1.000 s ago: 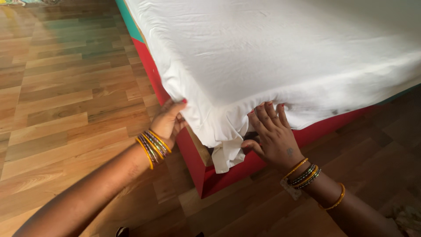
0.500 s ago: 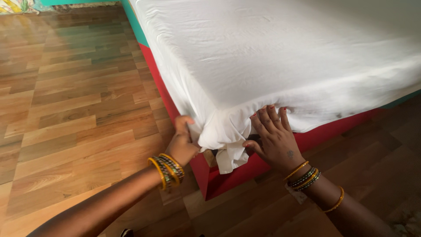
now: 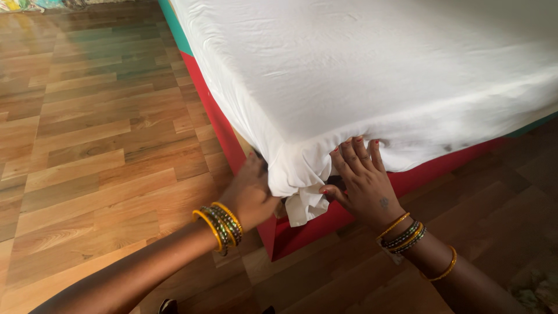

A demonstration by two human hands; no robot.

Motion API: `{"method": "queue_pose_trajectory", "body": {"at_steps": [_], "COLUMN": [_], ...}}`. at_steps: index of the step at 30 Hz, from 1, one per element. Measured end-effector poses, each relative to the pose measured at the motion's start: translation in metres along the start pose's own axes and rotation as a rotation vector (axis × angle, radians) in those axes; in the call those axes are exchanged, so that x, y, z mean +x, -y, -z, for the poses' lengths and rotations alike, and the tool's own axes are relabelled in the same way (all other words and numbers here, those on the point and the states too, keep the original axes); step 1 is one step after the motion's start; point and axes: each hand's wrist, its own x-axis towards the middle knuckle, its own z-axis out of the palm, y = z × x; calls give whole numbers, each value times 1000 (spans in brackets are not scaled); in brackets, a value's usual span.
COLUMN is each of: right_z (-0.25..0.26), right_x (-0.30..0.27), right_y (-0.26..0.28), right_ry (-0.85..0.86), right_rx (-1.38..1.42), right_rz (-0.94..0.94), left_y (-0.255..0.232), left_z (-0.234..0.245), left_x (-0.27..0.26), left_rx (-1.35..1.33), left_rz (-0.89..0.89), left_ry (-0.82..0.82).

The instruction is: The person smooths the sheet over the mattress by hand and tucks the edges of the sheet under the side and corner of the mattress.

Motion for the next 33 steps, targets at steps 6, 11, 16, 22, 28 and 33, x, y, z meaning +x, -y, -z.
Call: {"method": "queue_pose_trajectory", "body": {"at_steps": [6,11,16,22,28,33], "right_z": [-2,-3,-3,-6,-4,0], "right_x": [-1,1,2,5,7,12], "right_y": [-1,0,-1,4,4,16], "right_ry": [-4,11,-23,-4,-3,-46], "right_rx": [-22,-23,-4,-10,-38,-69], "right_rz": [-2,-2,7,-20,-2,-30], "left_y": [4,-4,12,135,217,196], "left_z": [-21,15,72,59,-20,-15], "left_x": [27,25,23,96,138,136], "left_rx": [27,260,469,519,553,510], "left_rz": [-156,-26,275,172,196,279], "left_ry": [47,498,740,201,189,136]}}
